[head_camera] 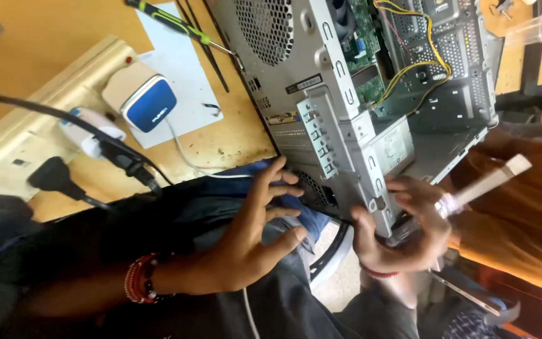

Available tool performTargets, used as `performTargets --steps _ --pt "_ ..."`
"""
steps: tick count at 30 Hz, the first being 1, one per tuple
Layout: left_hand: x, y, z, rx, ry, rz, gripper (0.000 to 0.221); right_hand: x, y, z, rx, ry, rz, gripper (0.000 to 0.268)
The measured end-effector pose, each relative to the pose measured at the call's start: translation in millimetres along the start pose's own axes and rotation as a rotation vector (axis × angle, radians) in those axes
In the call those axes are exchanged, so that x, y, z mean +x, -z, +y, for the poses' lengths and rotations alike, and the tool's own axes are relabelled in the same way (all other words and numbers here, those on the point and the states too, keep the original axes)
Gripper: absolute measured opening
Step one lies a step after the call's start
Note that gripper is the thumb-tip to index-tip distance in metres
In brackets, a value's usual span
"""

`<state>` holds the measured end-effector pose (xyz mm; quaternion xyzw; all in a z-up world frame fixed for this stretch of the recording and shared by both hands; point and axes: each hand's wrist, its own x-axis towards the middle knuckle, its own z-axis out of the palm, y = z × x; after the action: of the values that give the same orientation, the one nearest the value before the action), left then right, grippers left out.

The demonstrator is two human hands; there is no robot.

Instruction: Opening a computer tower case, inspecting components, and disconnecting internal cables.

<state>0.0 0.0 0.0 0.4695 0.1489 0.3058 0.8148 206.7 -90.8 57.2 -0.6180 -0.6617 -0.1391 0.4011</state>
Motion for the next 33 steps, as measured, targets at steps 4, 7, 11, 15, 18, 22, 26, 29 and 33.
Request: performTargets --steps 4,7,11,15,18,22,26,29,33 --pt "0.7 2.5 -11.8 0.096 -0.042 0.019 0.099 -0.6 -4.8 -3.2 0.029 -0.022 0.075 0.038" --pt "1.9 5.3 -18.9 0.182 -0.034 0.022 0.1 2.4 -4.6 -4.5 0.062 -0.04 0.085 0.033" --pt "3.5 6.4 -35.2 0.009 -0.041 0.066 0.097 1.8 -2.0 -2.3 0.126 -0.086 0.102 0.034" --pt "6.9 12.0 -37.9 -0.266 -0.004 0.107 0.093 -2.3 3.3 0.5 0.204 -0.131 0.15 0.04" --pt "11.9 15.5 -32.0 -0.337 -0.008 0.084 0.094 7.4 9.9 -0.1 0.256 -0.156 0.219 0.043" --pt "19.8 16.6 -26.3 -0.324 0.0 0.057 0.095 10.2 32.6 21.1 0.246 -0.128 0.262 0.044" --pt "25.7 13.8 -14.1 -0.334 -0.044 -0.036 0.092 20.6 49.0 32.7 0.198 -0.106 0.321 0.045" --pt "28.4 10.1 -2.0 -0.365 -0.006 -0.08 0.095 28.8 57.9 44.3 0.234 -0.092 0.343 0.045" --pt "32.0 2.5 9.4 -0.422 0.006 -0.138 0.101 34.0 66.3 58.1 0.372 -0.099 0.323 0.039"
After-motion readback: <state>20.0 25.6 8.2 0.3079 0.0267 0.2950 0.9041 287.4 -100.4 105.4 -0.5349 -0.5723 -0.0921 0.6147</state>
